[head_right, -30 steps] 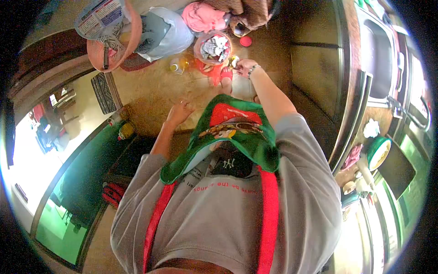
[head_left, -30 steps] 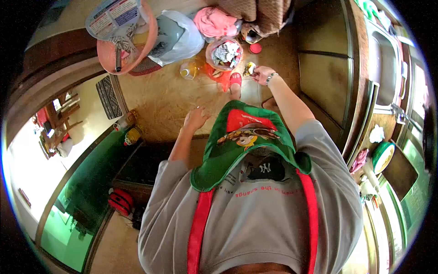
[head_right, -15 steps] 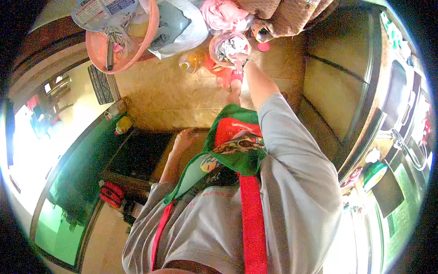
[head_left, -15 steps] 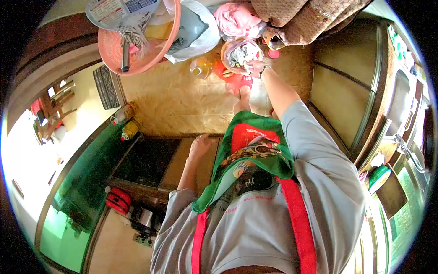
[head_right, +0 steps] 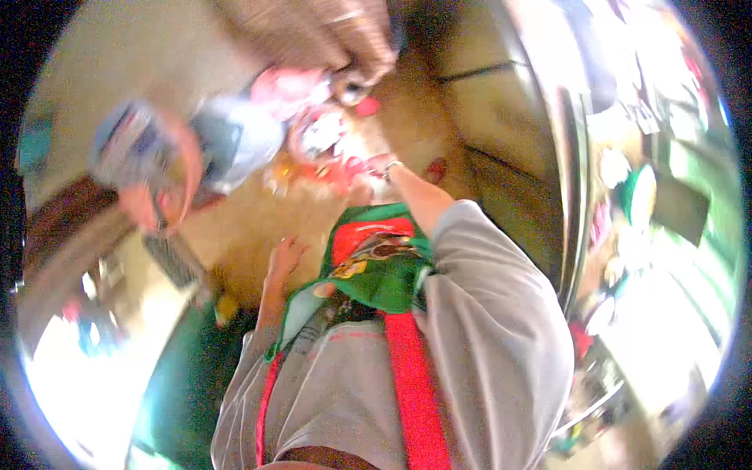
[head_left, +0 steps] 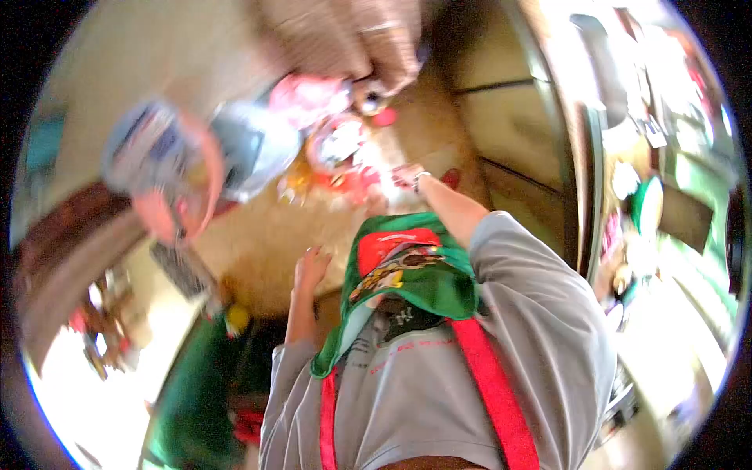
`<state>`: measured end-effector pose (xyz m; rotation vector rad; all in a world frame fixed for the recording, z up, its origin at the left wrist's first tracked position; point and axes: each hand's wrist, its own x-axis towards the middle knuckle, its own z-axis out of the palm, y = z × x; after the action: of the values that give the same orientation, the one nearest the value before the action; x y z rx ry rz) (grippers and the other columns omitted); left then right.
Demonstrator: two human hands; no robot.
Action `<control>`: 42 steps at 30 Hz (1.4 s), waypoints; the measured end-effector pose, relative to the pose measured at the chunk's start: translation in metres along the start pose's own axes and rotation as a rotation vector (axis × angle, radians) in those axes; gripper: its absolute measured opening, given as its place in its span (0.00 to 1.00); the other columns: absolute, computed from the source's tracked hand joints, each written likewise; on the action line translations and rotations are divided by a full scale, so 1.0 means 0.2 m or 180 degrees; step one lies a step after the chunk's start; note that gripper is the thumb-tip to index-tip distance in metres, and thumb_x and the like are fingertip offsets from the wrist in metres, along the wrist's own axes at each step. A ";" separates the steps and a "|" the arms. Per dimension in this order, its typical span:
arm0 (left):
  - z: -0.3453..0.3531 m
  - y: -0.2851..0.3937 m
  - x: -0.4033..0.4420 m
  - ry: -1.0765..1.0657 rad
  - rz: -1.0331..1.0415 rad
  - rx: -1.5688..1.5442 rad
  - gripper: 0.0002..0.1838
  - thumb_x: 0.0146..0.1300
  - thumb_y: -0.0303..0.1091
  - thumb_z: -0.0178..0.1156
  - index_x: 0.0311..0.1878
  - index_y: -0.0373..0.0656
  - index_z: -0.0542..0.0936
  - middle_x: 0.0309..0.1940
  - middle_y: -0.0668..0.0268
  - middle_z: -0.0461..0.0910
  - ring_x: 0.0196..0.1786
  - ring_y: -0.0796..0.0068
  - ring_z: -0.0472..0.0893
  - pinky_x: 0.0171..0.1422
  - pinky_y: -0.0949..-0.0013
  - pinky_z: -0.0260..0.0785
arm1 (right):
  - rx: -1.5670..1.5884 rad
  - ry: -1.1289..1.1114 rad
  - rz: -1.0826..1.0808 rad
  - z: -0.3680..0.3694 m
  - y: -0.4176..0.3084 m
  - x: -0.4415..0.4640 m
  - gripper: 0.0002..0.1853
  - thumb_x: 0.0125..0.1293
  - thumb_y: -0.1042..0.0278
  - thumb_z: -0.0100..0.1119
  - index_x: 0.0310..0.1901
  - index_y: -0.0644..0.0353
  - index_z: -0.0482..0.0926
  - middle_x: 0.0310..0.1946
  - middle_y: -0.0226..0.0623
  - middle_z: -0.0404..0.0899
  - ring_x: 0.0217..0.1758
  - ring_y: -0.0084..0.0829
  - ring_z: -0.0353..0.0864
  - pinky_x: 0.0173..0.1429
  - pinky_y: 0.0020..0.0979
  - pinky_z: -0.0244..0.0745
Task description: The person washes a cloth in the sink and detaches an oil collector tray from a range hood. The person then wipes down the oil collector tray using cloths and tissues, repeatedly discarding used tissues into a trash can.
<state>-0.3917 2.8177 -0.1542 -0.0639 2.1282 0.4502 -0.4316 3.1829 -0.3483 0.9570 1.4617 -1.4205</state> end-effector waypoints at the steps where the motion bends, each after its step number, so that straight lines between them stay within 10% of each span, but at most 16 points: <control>1: -0.03 0.04 0.06 -0.0035 0.0124 -0.0057 0.27 0.60 0.49 0.61 0.58 0.43 0.76 0.54 0.51 0.77 0.56 0.52 0.77 0.61 0.56 0.68 | 0.0567 -0.0103 -0.0217 -0.07 0.16 0.11 0.08 0.63 0.68 0.60 0.44 0.55 0.82 0.34 0.32 0.85 0.31 0.25 0.83 0.32 0.26 0.78; 5: -0.03 -0.01 0.53 -0.0022 0.1055 -0.0042 0.27 0.58 0.44 0.65 0.56 0.36 0.77 0.51 0.47 0.78 0.54 0.52 0.78 0.59 0.59 0.69 | 0.1171 0.0807 -0.0569 -0.45 0.08 -0.56 0.07 0.63 0.66 0.59 0.33 0.57 0.84 0.30 0.27 0.83 0.32 0.19 0.82 0.36 0.25 0.79; 13: -0.18 1.34 0.34 -0.0102 0.1845 0.1318 0.27 0.57 0.44 0.65 0.53 0.32 0.77 0.42 0.48 0.82 0.45 0.55 0.83 0.51 0.61 0.73 | 0.0969 0.2850 -0.2241 -1.34 0.30 -1.75 0.08 0.61 0.67 0.64 0.40 0.57 0.86 0.34 0.33 0.86 0.39 0.24 0.83 0.48 0.29 0.78; 18: 0.07 1.92 0.22 0.0054 0.3195 0.1336 0.26 0.58 0.44 0.64 0.54 0.36 0.77 0.46 0.49 0.80 0.49 0.52 0.80 0.58 0.58 0.70 | 0.0206 0.5005 -0.1360 -1.95 0.54 -2.06 0.12 0.59 0.58 0.63 0.40 0.54 0.84 0.33 0.40 0.84 0.38 0.37 0.84 0.47 0.34 0.77; 21: 0.25 2.29 -0.02 0.0012 0.3754 0.1371 0.22 0.59 0.41 0.64 0.52 0.37 0.79 0.45 0.53 0.81 0.46 0.58 0.82 0.55 0.64 0.72 | -0.0581 0.5515 -0.1219 -2.26 0.70 -1.98 0.22 0.55 0.53 0.66 0.47 0.58 0.80 0.46 0.45 0.79 0.54 0.43 0.75 0.59 0.38 0.70; 27: 0.55 2.80 -0.35 -0.0392 0.3989 0.0761 0.17 0.59 0.37 0.65 0.49 0.39 0.81 0.43 0.55 0.82 0.44 0.62 0.82 0.52 0.65 0.74 | -0.0401 0.4947 -0.1149 -2.56 0.85 -1.89 0.16 0.61 0.55 0.63 0.44 0.58 0.80 0.37 0.38 0.82 0.41 0.38 0.81 0.48 0.39 0.76; 31: 0.69 3.14 -0.48 -0.0419 0.4053 -0.0003 0.18 0.61 0.37 0.64 0.52 0.39 0.80 0.47 0.57 0.80 0.48 0.64 0.81 0.51 0.66 0.73 | 0.3846 0.1766 -0.3298 -2.44 0.84 -2.17 0.04 0.71 0.66 0.54 0.39 0.54 0.76 0.30 0.21 0.77 0.33 0.16 0.76 0.39 0.23 0.74; 35: 0.86 3.47 -0.47 -0.0438 0.4187 -0.0366 0.28 0.64 0.43 0.61 0.63 0.36 0.69 0.55 0.57 0.75 0.57 0.65 0.76 0.58 0.65 0.69 | 0.3444 0.1895 -0.2760 -2.25 0.71 -2.51 0.04 0.71 0.64 0.55 0.41 0.51 0.78 0.29 0.12 0.73 0.24 0.06 0.63 0.26 0.15 0.55; 39: 0.90 3.68 -0.65 -0.3060 0.2055 -0.1712 0.23 0.65 0.36 0.61 0.61 0.38 0.70 0.50 0.64 0.78 0.50 0.73 0.79 0.55 0.67 0.71 | 0.2588 0.1814 -0.2893 -2.28 0.78 -2.39 0.08 0.68 0.64 0.59 0.43 0.57 0.80 0.28 0.18 0.77 0.27 0.07 0.69 0.29 0.14 0.62; 42: 0.98 3.66 -0.54 -0.2699 0.2052 -0.1442 0.14 0.63 0.34 0.62 0.50 0.41 0.76 0.37 0.69 0.81 0.37 0.82 0.79 0.41 0.76 0.71 | 0.2991 0.2287 -0.3136 -2.24 0.77 -2.36 0.08 0.67 0.65 0.60 0.42 0.59 0.82 0.30 0.19 0.79 0.27 0.09 0.70 0.29 0.16 0.63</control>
<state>-0.3328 3.5531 0.0505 0.4864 1.1428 1.1038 -0.1600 3.6584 0.0352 1.5006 1.9212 -2.8449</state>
